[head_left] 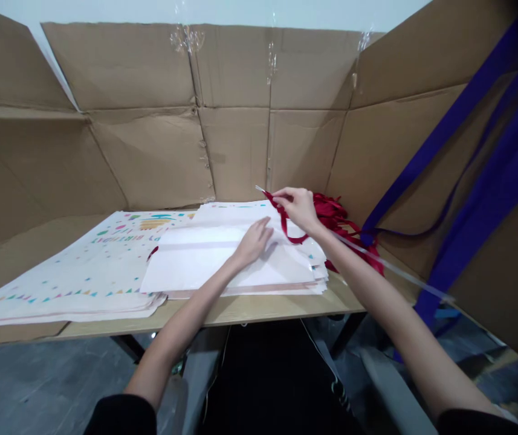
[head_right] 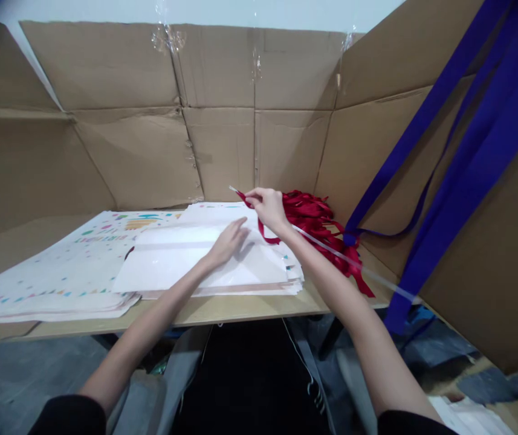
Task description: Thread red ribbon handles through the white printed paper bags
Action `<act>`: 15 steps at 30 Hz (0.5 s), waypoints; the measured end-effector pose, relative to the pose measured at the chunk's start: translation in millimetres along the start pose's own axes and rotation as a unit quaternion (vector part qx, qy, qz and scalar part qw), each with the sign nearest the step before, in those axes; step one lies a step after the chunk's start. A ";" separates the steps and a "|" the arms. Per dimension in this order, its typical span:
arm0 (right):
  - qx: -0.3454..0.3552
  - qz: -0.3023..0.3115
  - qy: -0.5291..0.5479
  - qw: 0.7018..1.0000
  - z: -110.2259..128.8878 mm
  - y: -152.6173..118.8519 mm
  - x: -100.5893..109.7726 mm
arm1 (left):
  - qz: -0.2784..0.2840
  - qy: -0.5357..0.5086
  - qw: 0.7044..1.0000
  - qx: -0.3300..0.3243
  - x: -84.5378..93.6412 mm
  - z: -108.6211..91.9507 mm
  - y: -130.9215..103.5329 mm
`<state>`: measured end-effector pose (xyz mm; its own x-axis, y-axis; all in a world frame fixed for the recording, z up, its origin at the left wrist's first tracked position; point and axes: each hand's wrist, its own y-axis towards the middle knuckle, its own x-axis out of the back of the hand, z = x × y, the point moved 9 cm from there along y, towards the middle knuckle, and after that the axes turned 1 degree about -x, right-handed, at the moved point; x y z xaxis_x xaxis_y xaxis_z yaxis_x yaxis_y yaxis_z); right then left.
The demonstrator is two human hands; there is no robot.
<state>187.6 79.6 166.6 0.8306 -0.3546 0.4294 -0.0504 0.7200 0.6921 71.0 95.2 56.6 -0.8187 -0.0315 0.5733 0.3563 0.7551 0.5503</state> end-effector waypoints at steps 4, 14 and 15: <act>0.080 0.105 -0.136 0.982 26.1 21.9 19.2 | 0.199 0.257 0.942 -0.086 -16.4 -3.2 -30.3; -0.055 0.410 -0.135 0.900 -29.5 -30.6 -46.7 | 0.146 0.381 0.912 0.038 54.7 44.5 -52.1; -0.067 0.411 -0.124 0.901 -32.9 -34.3 -54.1 | 0.148 0.382 0.912 0.033 54.1 45.3 -53.2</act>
<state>162.6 93.8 100.6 0.3932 0.2202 0.8927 -0.5095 0.8604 0.0122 -12.6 83.0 30.9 -0.1302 -0.2484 0.9599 0.4622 0.8413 0.2805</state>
